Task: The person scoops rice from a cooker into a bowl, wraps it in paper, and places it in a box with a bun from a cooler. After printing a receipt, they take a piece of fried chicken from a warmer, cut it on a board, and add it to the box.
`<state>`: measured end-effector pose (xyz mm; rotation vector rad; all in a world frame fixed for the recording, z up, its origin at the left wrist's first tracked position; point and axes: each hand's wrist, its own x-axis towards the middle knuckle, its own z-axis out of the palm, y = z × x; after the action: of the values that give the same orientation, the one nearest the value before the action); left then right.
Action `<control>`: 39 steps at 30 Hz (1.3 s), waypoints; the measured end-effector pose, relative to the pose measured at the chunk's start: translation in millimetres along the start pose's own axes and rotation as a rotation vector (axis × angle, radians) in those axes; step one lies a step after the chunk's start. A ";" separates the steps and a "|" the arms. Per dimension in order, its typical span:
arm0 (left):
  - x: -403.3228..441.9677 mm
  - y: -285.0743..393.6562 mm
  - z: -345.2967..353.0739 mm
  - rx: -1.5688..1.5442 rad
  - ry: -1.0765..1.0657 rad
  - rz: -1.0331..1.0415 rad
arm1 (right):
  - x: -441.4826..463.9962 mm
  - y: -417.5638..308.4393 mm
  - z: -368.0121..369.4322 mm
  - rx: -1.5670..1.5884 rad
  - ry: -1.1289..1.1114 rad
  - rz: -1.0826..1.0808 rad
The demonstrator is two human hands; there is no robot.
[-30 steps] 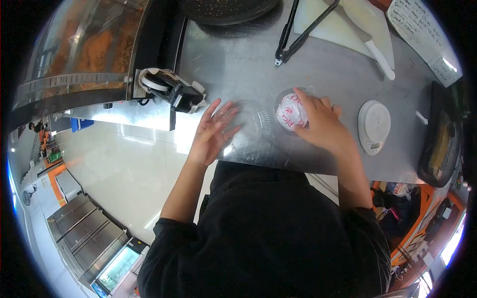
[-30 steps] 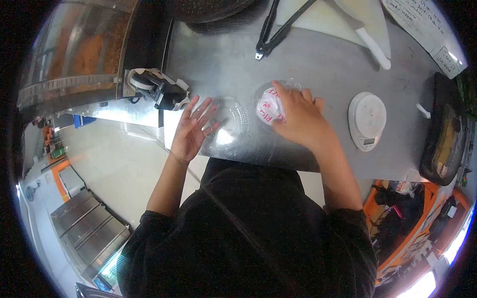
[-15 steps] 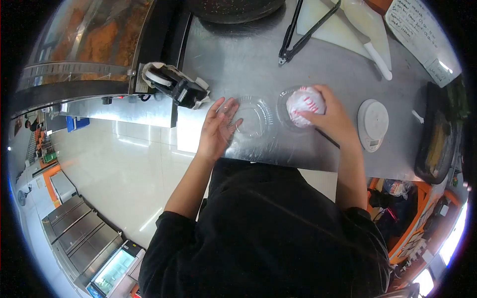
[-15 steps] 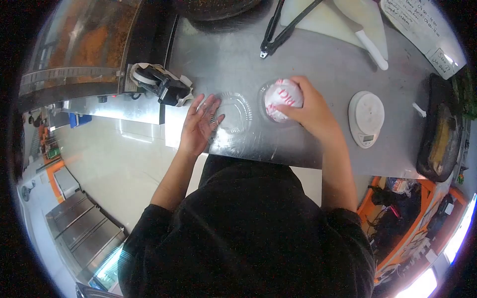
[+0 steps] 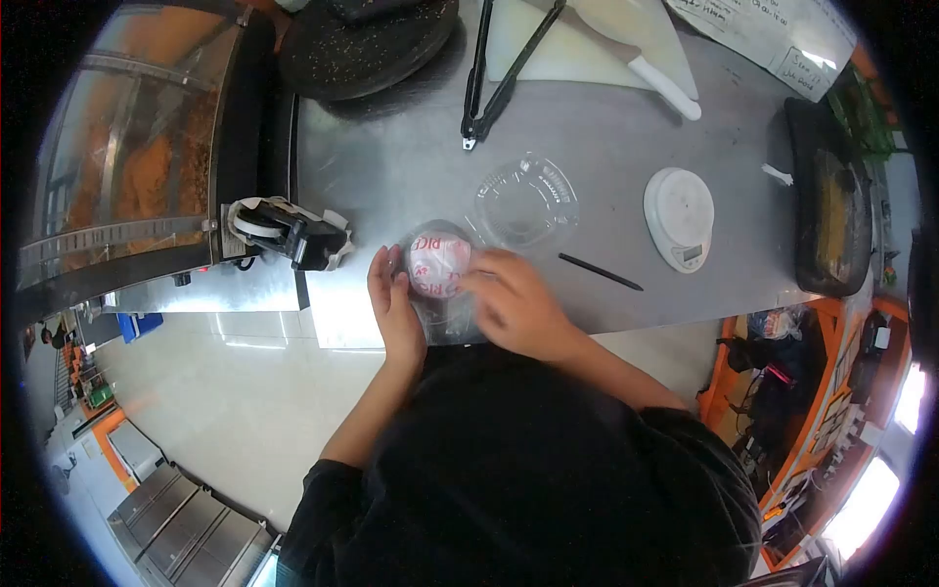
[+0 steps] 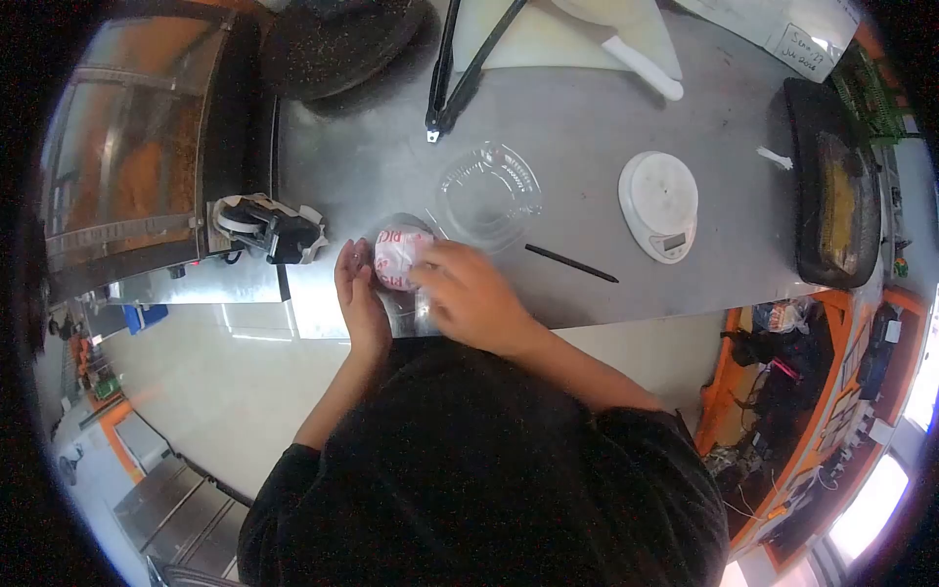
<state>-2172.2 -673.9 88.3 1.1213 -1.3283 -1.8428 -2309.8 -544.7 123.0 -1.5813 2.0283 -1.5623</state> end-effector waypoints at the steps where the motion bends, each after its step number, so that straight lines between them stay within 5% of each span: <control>1: 0.0 1.7 -0.4 0.170 -0.017 0.030 | -17.6 9.2 -15.4 -0.066 -0.020 0.039; 5: -13.5 7.3 4.0 0.258 -0.041 -0.108 | -72.3 34.0 -62.4 -0.633 0.000 0.355; 7: -20.0 4.1 17.5 0.104 -0.119 -0.393 | -93.6 52.2 -80.0 -0.697 -0.004 0.388; 11: -21.3 -23.6 76.9 0.047 -0.270 -0.334 | -114.1 66.9 -101.1 -0.810 0.011 0.405; 14: -7.3 -57.4 123.1 0.108 -0.417 -0.142 | -111.4 69.8 -101.8 -0.792 0.077 0.578; 17: -4.3 -43.7 135.8 0.178 -0.467 -0.177 | -98.0 69.8 -95.6 -0.738 0.160 0.768; 19: -15.4 -37.4 105.8 0.128 -0.486 -0.079 | -80.9 43.4 -87.7 -0.831 0.237 0.690; 22: -3.3 -44.7 5.9 -0.099 -0.972 -0.142 | -85.4 51.6 -87.9 -0.854 0.308 0.549; 25: -19.6 20.7 -134.2 0.190 -0.892 -0.115 | -39.5 77.8 -97.5 -0.726 0.687 0.439; 26: -30.2 29.2 -188.6 0.073 -0.880 -0.143 | -40.4 68.7 -92.7 -0.687 0.837 0.436; 28: -33.3 32.3 -297.0 0.032 -0.770 -0.124 | 26.7 -27.2 -53.7 -0.922 0.891 0.072; 32: -22.6 114.2 -471.9 0.124 -0.374 -0.019 | 176.0 -251.9 46.0 -0.813 0.881 -0.495; 35: -6.8 210.2 -530.9 0.217 0.040 0.149 | 261.2 -381.7 119.3 -0.626 0.734 -0.981; 39: 36.3 253.1 -582.0 -0.066 0.148 0.373 | 354.8 -528.1 213.4 -0.477 0.351 -1.380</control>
<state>-1675.2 -1042.2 234.7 0.8860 -1.2817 -1.4923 -1995.3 -907.4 591.8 -3.5515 1.3787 -1.7262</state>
